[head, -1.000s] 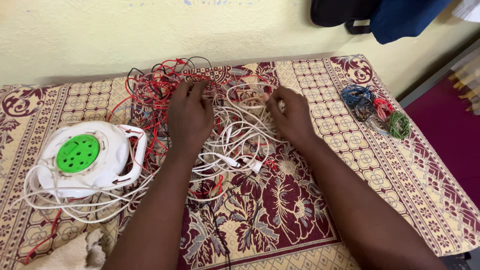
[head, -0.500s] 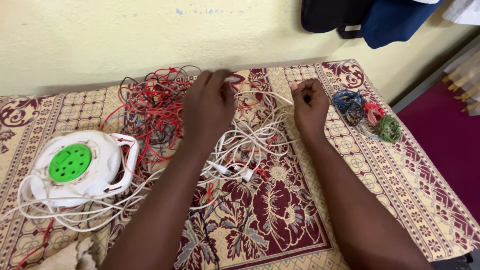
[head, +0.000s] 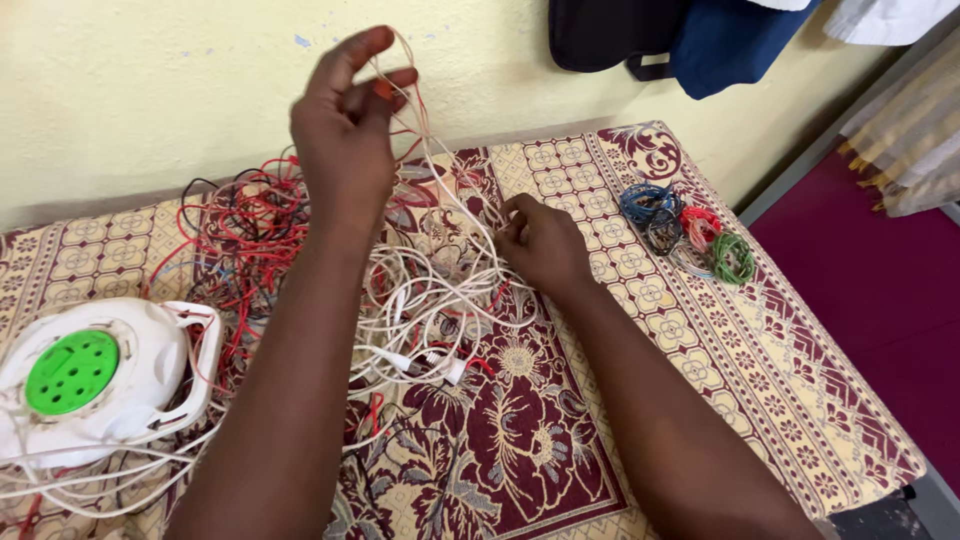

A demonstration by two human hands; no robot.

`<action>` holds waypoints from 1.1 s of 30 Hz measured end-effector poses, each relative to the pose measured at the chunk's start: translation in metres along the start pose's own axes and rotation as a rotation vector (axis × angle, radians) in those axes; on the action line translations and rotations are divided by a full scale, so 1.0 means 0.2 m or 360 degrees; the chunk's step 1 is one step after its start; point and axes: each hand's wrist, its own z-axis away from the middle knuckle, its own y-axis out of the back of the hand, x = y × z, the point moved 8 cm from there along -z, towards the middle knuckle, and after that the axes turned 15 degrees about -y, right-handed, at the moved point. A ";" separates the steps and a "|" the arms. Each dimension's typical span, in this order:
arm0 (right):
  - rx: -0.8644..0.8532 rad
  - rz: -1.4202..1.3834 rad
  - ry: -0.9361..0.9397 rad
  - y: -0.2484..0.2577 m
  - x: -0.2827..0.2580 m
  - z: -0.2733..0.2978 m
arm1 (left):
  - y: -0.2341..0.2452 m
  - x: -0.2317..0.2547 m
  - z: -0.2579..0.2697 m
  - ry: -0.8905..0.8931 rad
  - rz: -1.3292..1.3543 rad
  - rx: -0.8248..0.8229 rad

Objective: The person untangles a large pile of electrical wires and cables by hand, separating specific sections and winding small lengths together.

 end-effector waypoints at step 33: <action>0.1047 -0.1897 0.0384 0.78 0.28 -0.10 | -0.03 -0.09 0.57 -0.0239 -0.0857 -0.0831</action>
